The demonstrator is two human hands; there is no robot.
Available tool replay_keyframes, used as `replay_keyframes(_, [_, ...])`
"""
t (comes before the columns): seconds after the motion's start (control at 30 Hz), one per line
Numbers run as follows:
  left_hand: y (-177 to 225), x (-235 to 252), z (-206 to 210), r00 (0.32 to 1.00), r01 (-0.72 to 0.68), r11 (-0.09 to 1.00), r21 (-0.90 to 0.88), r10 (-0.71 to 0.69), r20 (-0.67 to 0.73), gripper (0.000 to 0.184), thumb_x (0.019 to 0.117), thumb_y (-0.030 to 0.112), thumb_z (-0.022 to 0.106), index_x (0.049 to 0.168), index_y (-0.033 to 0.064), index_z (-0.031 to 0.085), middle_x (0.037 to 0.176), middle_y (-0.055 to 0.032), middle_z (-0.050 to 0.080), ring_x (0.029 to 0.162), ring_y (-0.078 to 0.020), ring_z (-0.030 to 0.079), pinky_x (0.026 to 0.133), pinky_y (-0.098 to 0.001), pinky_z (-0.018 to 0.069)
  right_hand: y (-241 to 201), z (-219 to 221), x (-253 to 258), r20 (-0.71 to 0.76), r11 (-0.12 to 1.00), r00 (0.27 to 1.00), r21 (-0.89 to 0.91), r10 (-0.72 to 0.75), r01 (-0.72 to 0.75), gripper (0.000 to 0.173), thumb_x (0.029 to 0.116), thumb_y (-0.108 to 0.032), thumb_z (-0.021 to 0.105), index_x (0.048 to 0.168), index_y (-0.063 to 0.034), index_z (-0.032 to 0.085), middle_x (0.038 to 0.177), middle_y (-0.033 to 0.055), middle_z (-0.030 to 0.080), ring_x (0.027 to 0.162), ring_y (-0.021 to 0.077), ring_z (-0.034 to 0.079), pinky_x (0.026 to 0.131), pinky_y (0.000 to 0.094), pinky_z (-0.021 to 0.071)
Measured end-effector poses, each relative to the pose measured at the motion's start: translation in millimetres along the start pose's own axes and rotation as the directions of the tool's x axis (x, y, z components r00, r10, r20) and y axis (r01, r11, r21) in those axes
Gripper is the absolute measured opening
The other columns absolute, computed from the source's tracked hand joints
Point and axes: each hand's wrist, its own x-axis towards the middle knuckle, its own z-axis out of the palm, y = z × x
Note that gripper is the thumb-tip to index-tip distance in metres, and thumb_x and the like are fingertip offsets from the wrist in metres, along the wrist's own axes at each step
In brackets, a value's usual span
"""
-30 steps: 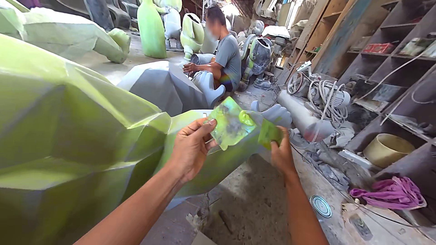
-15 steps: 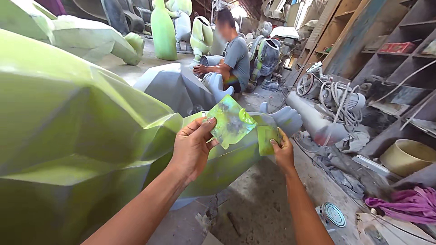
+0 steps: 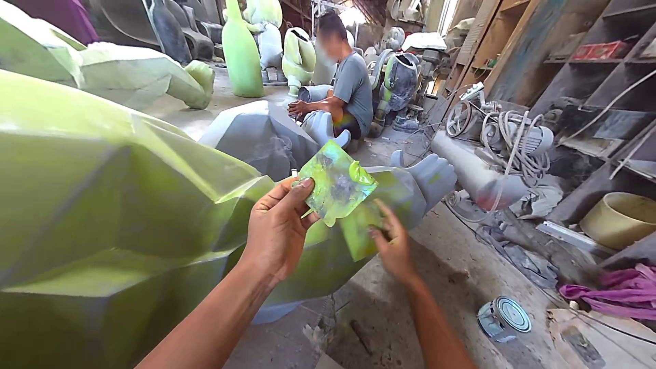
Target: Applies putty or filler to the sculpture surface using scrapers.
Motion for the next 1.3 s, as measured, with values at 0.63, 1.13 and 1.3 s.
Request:
replay_keyframes(0.63, [6,11,11,0.998,-0.008,1.000,0.006,0.008,-0.058,0.018,0.1052,0.019,0.058,0.113,0.0069,0.068,0.109,-0.0113,0.071,0.093,-0.0193,0.071,0.082,-0.0349,0.0617,-11,46,-37,0.073,0.991,0.997,0.134,-0.016,0.006,0.051,0.0953,-0.008,0.067,0.144,-0.0134,0.051,0.110,0.0071,0.073,0.097,0.0187,0.073,0.085,0.0395,0.0637])
replay_keyframes(1.13, [-67,35,52,0.937,-0.340,0.936,0.087,0.329,0.118,0.016,0.1005,0.020,0.068,0.115,0.0128,0.069,0.104,-0.0006,0.071,0.090,-0.0149,0.071,0.074,-0.0322,0.0635,-83,-8,-12,-0.547,0.983,0.835,0.177,0.054,0.053,0.048,0.0985,-0.018,0.069,0.144,-0.0215,0.052,0.110,0.0050,0.071,0.082,0.0164,0.071,0.062,0.0285,0.0598])
replay_keyframes(1.3, [-66,57,62,0.795,-0.479,0.841,0.254,0.293,0.531,0.017,0.0994,0.010,0.068,0.116,0.0077,0.068,0.103,-0.0011,0.073,0.086,-0.0154,0.074,0.068,-0.0326,0.0661,-70,-62,-3,-0.607,0.976,0.795,0.169,-0.005,0.135,0.043,0.0944,-0.008,0.072,0.135,-0.0027,0.057,0.105,0.0108,0.074,0.085,0.0177,0.074,0.066,0.0303,0.0631])
